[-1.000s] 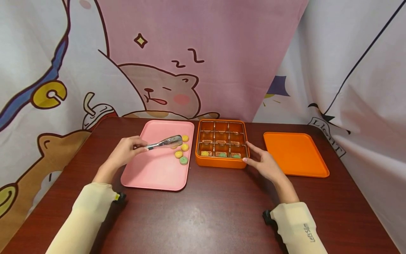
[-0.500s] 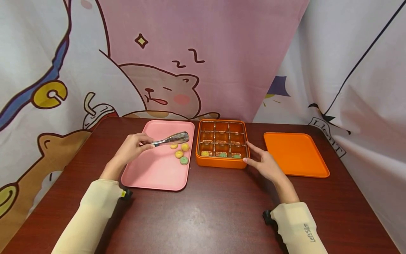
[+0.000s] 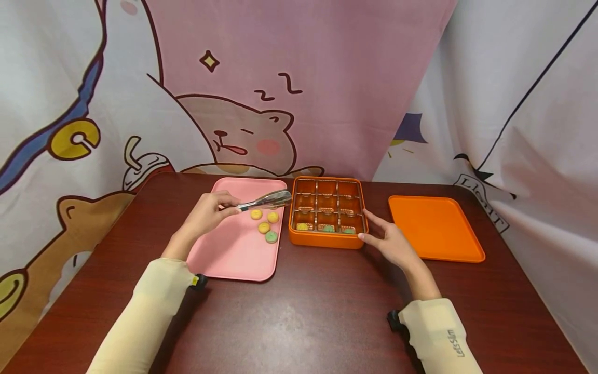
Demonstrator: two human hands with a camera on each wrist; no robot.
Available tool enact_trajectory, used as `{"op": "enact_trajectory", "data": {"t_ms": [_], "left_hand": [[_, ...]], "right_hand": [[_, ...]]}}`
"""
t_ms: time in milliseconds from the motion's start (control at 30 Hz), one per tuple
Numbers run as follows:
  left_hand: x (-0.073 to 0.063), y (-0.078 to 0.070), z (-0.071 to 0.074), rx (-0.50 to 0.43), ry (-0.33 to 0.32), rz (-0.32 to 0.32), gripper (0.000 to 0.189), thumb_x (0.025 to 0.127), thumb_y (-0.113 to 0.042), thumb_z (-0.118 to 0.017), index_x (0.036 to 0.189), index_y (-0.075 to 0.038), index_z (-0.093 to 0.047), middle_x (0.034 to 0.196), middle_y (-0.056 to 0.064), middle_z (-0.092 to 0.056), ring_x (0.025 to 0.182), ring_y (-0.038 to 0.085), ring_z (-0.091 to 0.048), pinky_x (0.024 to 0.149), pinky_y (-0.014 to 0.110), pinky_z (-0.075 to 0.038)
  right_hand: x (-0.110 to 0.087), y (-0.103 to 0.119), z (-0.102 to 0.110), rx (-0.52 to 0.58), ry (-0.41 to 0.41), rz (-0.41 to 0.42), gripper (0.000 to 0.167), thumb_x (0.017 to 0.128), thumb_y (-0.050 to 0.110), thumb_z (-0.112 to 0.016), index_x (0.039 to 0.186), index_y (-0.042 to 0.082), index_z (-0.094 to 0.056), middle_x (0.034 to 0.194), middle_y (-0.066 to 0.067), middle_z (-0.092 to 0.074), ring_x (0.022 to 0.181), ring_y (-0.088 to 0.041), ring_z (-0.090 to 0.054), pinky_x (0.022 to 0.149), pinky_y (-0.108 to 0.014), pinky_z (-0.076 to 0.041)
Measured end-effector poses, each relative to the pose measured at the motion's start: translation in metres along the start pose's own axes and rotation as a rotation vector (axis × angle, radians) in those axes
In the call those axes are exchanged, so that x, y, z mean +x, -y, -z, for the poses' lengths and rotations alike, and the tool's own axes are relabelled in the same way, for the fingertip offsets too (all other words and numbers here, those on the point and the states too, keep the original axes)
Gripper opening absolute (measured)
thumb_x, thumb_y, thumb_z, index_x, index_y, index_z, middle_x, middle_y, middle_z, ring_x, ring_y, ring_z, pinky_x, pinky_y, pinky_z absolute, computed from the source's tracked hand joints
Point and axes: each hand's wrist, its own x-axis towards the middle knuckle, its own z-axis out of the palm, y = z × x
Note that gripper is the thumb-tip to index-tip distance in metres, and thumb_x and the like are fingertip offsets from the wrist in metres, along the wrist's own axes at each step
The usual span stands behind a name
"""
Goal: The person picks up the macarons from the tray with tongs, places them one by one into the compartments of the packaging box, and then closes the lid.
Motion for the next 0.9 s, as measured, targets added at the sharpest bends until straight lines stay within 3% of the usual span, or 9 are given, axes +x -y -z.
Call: {"op": "enact_trajectory", "data": {"t_ms": [900], "left_hand": [[0.043, -0.041, -0.040, 0.017, 0.029, -0.080, 0.013, 0.089, -0.016, -0.073, 0.100, -0.010, -0.078, 0.091, 0.004, -0.070, 0.080, 0.015, -0.058, 0.074, 0.027, -0.046]], "right_hand": [[0.001, 0.001, -0.001, 0.016, -0.001, -0.004, 0.074, 0.097, 0.025, -0.065, 0.158, 0.012, -0.026, 0.162, -0.023, -0.027, 0.150, -0.048, -0.017, 0.112, -0.073, -0.016]]}}
